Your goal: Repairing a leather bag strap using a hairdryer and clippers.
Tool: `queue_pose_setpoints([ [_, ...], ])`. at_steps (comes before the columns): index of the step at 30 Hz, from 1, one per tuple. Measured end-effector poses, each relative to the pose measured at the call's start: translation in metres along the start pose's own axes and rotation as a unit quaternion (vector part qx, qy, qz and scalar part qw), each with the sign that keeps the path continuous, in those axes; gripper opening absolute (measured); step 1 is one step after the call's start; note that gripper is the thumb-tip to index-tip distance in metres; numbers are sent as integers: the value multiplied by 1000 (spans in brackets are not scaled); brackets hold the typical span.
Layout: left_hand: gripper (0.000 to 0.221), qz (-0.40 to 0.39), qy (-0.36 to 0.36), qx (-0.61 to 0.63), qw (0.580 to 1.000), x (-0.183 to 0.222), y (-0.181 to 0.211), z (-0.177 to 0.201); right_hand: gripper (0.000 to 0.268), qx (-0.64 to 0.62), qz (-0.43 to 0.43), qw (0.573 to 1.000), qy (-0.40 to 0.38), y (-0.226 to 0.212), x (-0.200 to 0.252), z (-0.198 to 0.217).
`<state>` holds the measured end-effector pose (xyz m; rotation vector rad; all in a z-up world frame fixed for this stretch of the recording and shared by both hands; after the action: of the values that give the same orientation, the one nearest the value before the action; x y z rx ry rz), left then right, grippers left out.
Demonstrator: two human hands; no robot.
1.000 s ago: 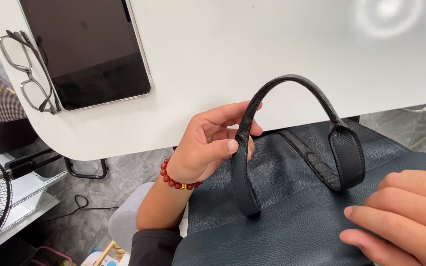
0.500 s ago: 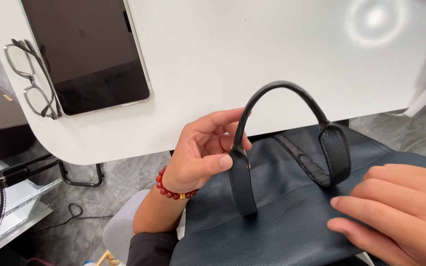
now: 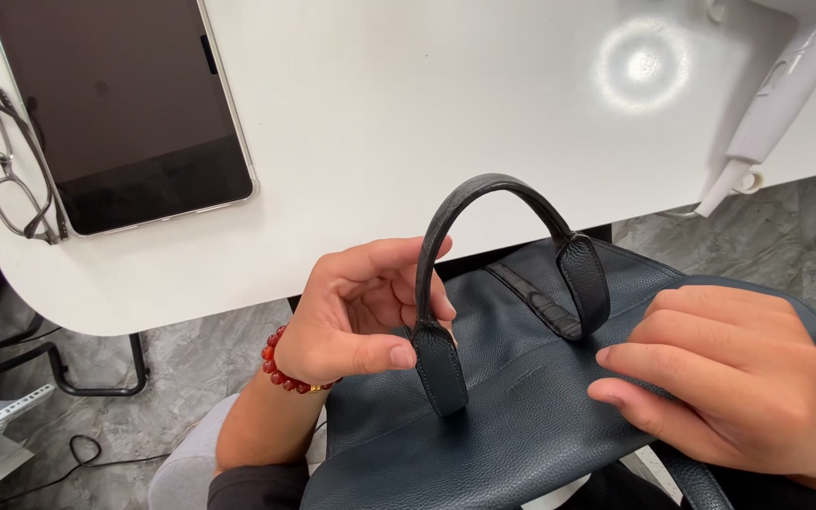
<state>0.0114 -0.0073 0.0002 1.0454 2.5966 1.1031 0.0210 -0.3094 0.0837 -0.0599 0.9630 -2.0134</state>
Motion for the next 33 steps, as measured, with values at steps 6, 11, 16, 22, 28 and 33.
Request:
queue_pose_setpoints([
  [6, 77, -15, -19, -4, 1000, 0, -3, 1, 26, -4, -18, 1000, -1, 0, 2, 0],
  [11, 76, -24, -26, 5, 999, -1, 0, -6, 25, 5, -41, 999, 5, -1, -3, 0],
  [16, 72, -29, -16, -8, 999, 4, 0, -17, 28, 23, -191, 977, 89, -1, 1, 1],
  [22, 60, -14, 41, -7, 999, -11, 8, -34, 59, -211, -314, 923, 64, 30, 0, 5],
  [28, 65, 10, 171, -47, 984, -52, 19, -36, 65, -408, -414, 810, -80, 55, 7, 2],
  [33, 63, -21, 207, -68, 976, -64, 13, -29, 90, -437, -403, 800, -78, 65, 0, 4],
])
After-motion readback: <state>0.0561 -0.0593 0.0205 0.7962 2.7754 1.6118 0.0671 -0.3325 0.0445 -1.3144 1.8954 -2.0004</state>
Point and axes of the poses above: each hand's wrist, its own x-axis away from the middle knuckle, its own z-axis out of the back of the hand, y = z × x, the point moved 2 cm from there along -x, towards the middle knuckle, and after that the axes turned 7 degrees about z, right-handed, at the moved point
